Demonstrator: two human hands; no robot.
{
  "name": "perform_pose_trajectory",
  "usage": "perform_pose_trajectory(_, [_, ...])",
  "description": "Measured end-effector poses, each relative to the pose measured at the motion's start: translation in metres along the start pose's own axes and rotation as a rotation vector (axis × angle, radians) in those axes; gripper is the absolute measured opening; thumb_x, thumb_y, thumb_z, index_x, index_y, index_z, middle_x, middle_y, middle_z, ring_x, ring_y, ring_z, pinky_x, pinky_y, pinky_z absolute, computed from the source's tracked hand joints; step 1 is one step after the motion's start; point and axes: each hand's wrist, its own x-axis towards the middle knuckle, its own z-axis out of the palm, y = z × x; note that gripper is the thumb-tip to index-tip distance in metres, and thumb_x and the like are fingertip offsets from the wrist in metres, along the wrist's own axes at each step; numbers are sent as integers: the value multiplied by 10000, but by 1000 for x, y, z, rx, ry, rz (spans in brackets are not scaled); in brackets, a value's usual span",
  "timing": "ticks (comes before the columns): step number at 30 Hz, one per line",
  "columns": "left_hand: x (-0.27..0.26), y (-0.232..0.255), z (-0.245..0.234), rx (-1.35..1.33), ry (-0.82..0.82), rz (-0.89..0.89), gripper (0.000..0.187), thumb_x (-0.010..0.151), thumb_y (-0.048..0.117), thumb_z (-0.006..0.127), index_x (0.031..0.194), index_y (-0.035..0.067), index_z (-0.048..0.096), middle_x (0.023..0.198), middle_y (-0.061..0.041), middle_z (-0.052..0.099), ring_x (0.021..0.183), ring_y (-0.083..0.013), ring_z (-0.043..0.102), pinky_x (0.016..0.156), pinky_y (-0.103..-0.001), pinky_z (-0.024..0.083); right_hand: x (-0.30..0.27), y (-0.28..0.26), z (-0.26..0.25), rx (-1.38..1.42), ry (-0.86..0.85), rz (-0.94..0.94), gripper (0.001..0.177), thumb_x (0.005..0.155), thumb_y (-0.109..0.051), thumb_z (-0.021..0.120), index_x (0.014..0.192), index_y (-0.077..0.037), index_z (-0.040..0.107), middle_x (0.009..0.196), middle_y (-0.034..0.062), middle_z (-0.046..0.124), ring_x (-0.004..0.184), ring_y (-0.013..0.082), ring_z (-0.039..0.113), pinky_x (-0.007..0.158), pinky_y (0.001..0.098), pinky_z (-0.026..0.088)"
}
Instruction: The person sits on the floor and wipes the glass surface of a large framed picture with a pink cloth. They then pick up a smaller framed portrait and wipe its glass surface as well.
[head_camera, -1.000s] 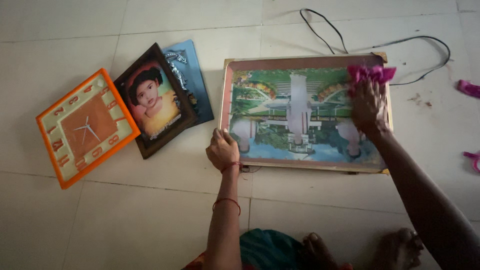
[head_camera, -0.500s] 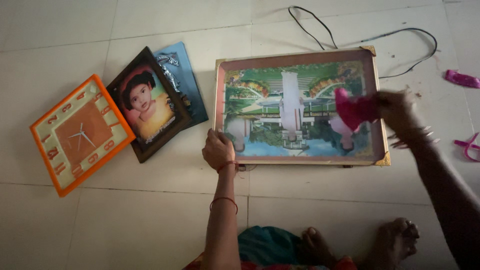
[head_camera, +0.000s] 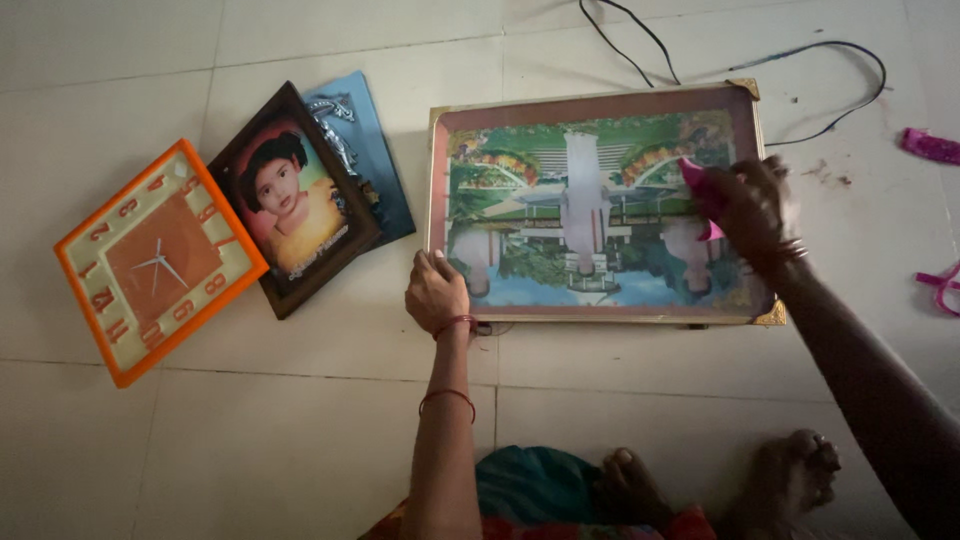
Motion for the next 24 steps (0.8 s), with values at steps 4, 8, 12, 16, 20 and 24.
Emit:
perform_pose_trajectory(4, [-1, -2, 1, -14, 36, 17, 289, 1027, 332, 552, 1104, 81, 671, 967, -169, 751, 794, -380, 726, 659, -478, 585, -10, -20, 12, 80, -95, 94, 298, 976, -127, 741, 1273, -131, 752, 1142, 122, 666, 928, 263, 619, 767, 383, 533])
perform_pose_trajectory(8, [-2, -4, 4, 11, 36, 23, 276, 1026, 337, 559, 1080, 88, 666, 969, -158, 753, 807, -374, 726, 665, -480, 582, -24, -32, 3, 198, -126, 94, 379, 1024, -49, 623, 1384, -143, 696, 1197, 129, 657, 913, 255, 617, 741, 390, 525])
perform_pose_trajectory(12, [0, -5, 7, 1, 54, 36, 264, 1035, 331, 556, 1079, 94, 665, 973, -153, 753, 807, -367, 726, 673, -472, 586, -51, -69, -25, 68, -209, -18, 600, 869, 58, 607, 1442, -113, 652, 1056, 171, 620, 889, 332, 590, 764, 474, 544])
perform_pose_trajectory(16, [-1, -6, 8, -10, 41, 34, 269, 1038, 328, 552, 1092, 87, 660, 963, -156, 748, 805, -363, 728, 664, -468, 588, -58, -80, -30, 215, -168, -75, 531, 840, 71, 580, 1282, -197, 700, 1086, 139, 687, 944, 293, 650, 814, 447, 570])
perform_pose_trajectory(20, [-1, -6, 7, 16, 9, 14, 277, 1040, 333, 553, 1090, 83, 662, 971, -155, 749, 815, -366, 730, 668, -477, 588, -25, -51, -5, 269, -105, -78, 328, 978, 16, 639, 1223, -170, 753, 1053, 169, 707, 950, 289, 660, 808, 441, 567])
perform_pose_trajectory(24, [0, -4, 6, -9, 45, 20, 274, 1028, 333, 558, 1089, 93, 675, 990, -154, 757, 820, -371, 732, 670, -481, 592, 26, -15, 32, 196, -93, 76, 160, 1022, -21, 687, 1103, -106, 796, 982, 205, 670, 877, 317, 647, 713, 464, 539])
